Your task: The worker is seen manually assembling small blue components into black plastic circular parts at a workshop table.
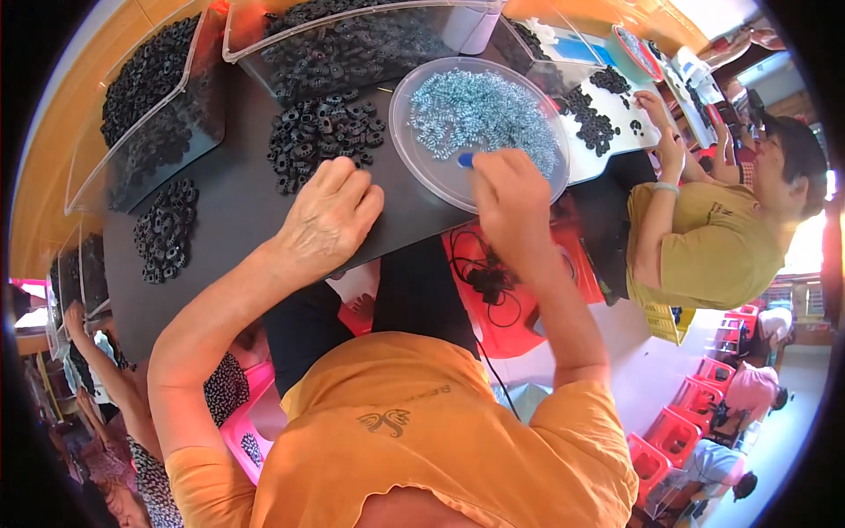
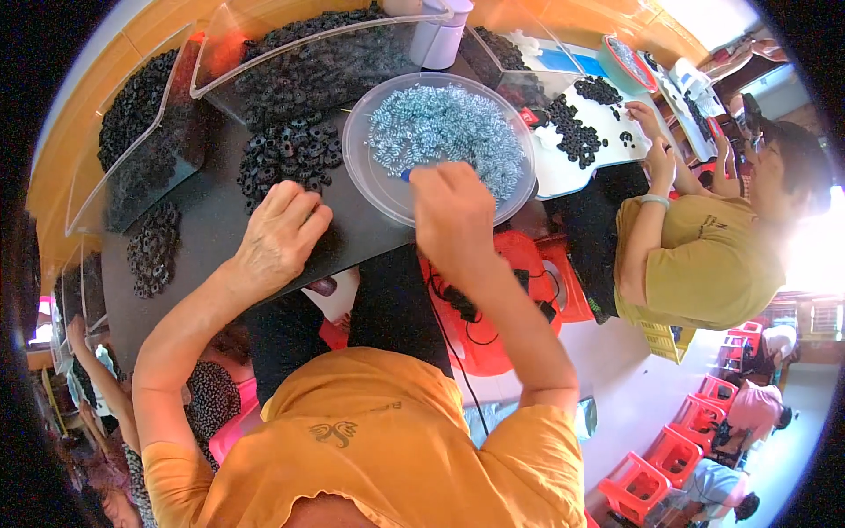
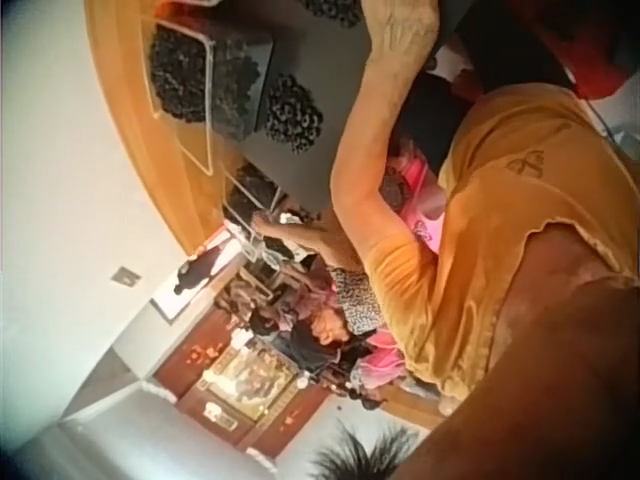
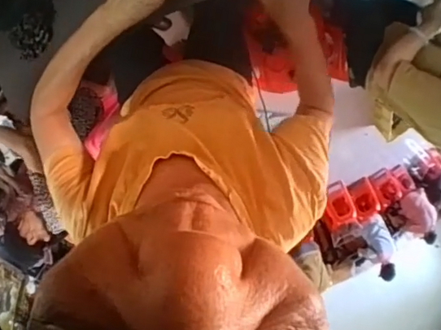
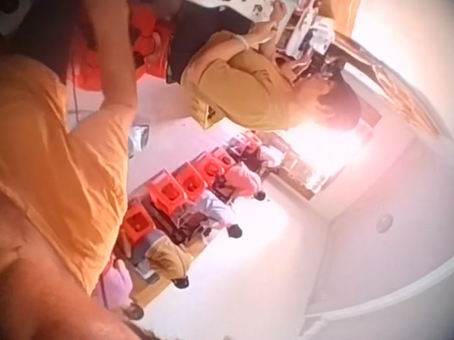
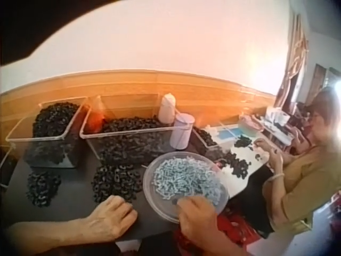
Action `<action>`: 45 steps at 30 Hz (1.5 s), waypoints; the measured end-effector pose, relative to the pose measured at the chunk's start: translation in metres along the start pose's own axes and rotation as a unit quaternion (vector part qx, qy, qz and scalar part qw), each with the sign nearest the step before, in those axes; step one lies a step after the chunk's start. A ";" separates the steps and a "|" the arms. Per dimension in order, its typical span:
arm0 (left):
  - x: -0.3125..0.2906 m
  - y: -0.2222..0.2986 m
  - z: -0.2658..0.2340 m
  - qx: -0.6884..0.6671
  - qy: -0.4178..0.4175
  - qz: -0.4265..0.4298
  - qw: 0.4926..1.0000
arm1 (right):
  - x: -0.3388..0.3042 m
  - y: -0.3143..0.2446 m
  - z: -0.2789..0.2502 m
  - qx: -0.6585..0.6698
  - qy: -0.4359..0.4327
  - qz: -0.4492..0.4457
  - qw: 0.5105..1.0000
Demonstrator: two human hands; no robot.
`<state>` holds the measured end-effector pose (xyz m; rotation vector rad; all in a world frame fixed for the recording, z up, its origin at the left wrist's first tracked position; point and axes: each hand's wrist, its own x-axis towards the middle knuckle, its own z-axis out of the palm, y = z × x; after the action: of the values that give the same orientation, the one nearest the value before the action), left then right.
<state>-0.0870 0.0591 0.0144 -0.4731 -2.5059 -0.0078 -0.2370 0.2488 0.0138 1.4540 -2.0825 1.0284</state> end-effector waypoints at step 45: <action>-0.058 0.048 -0.015 -0.543 0.203 -0.483 0.656 | 0.026 -0.078 0.036 0.345 -0.228 0.159 0.896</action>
<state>-0.0177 0.0833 -0.0097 0.4813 -1.7176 -1.8440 -0.1719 0.1908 0.0351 1.8536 -2.4767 1.8512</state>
